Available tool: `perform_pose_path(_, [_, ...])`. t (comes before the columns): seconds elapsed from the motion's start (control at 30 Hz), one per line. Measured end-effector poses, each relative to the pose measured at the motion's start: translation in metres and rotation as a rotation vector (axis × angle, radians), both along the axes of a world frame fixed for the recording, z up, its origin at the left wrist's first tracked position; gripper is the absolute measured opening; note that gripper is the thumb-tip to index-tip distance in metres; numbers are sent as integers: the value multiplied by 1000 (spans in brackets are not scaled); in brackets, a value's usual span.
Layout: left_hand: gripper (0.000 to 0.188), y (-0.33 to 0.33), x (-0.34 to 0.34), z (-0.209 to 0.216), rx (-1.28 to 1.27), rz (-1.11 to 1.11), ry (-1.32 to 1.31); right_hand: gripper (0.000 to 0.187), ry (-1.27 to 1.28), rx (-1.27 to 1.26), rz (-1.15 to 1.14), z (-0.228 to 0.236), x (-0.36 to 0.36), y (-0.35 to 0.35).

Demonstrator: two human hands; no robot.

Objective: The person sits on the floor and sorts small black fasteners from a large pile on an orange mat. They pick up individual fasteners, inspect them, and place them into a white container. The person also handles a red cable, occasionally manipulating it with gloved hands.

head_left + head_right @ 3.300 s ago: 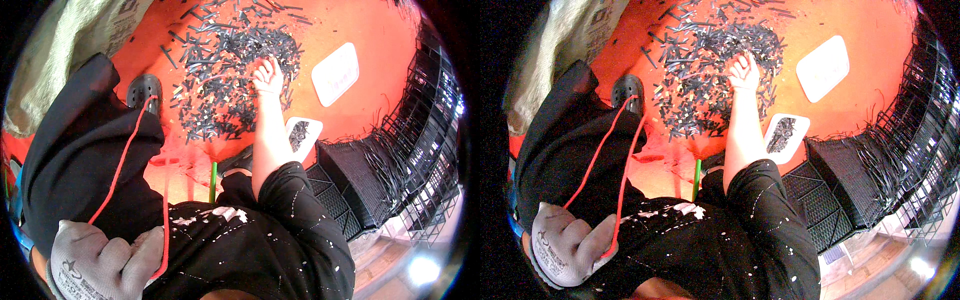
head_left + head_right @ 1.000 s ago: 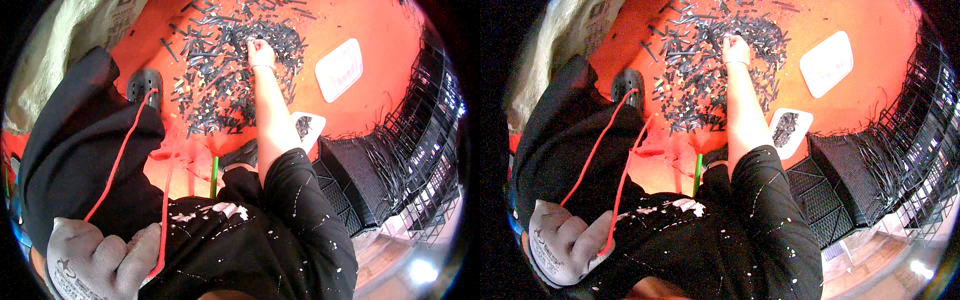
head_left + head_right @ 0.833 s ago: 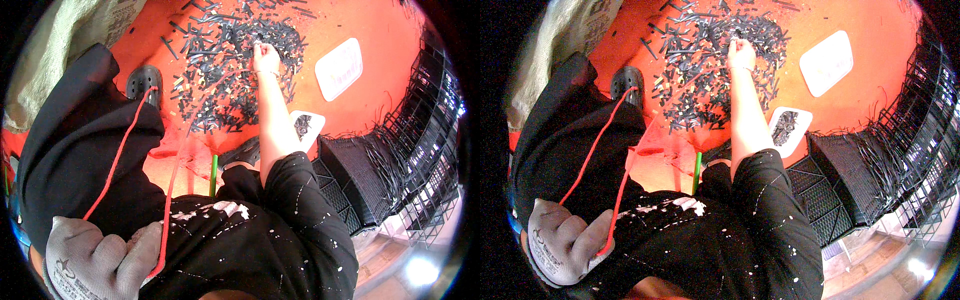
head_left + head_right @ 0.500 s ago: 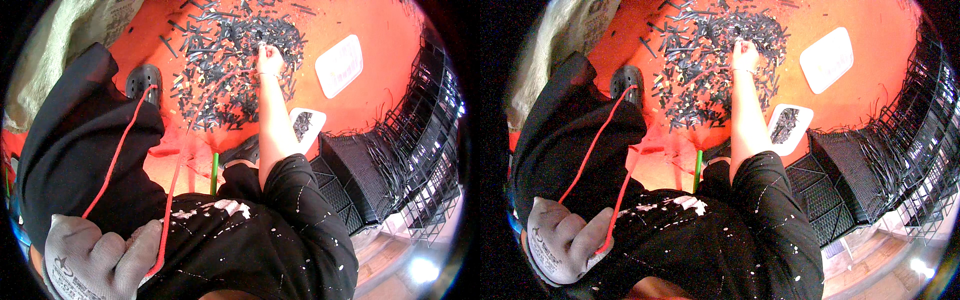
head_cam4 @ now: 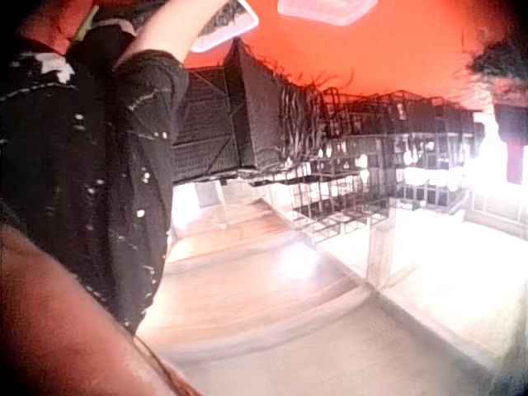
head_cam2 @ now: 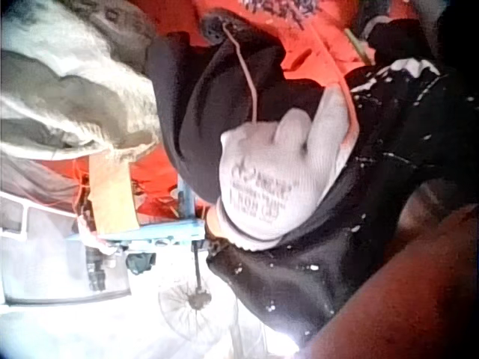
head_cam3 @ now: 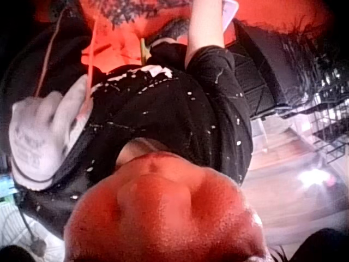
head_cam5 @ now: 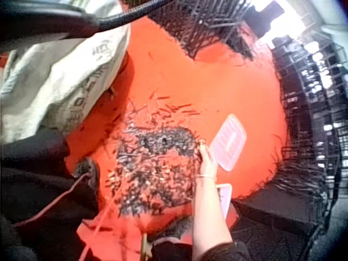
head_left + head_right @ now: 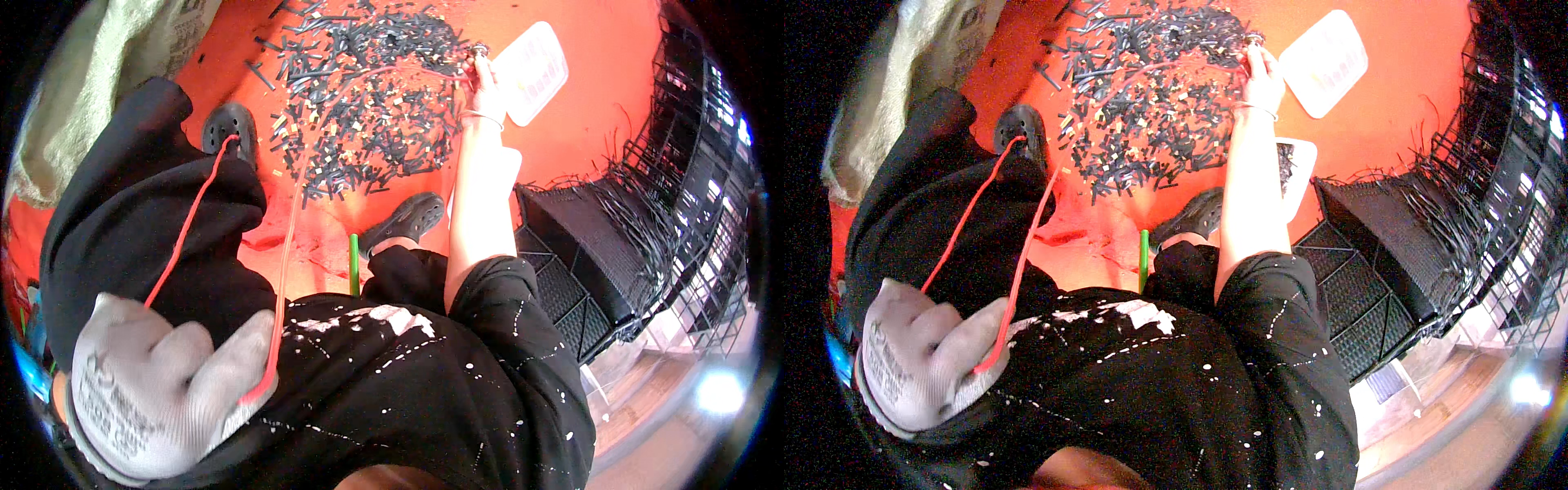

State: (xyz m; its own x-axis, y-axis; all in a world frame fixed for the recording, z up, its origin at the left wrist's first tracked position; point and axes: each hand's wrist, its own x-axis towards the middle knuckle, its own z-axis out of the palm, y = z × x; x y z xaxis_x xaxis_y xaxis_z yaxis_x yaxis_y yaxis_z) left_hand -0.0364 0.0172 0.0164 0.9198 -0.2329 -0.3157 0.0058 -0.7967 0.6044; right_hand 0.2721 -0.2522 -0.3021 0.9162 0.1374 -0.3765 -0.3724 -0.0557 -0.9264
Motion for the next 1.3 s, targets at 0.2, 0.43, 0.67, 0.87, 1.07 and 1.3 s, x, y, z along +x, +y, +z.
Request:
perform_pose_path(0.2, [23, -15, 3, 0, -138, -84, 50, 23, -37, -46, -32, 119, -20, -45])
perform_pose_path(0.43, [28, -34, -6, 4, -102, -38, -79, 24, -164, 142, -45, 230, -109, -56])
perform_pose_path(0.67, [38, -119, -18, 26, -672, 476, 222, 18, -503, 60, 50, 314, -215, -84])
perform_pose_path(0.87, [35, -192, -47, 45, -1069, 586, 211, 20, -696, 120, 24, 333, -277, -77])
perform_pose_path(1.07, [23, -217, -56, 54, -1182, 655, 105, 18, -794, 133, -46, 327, -303, -71])
perform_pose_path(1.3, [21, -216, -66, 69, -1307, 769, 29, 19, -922, 4, 20, 350, -318, -64])
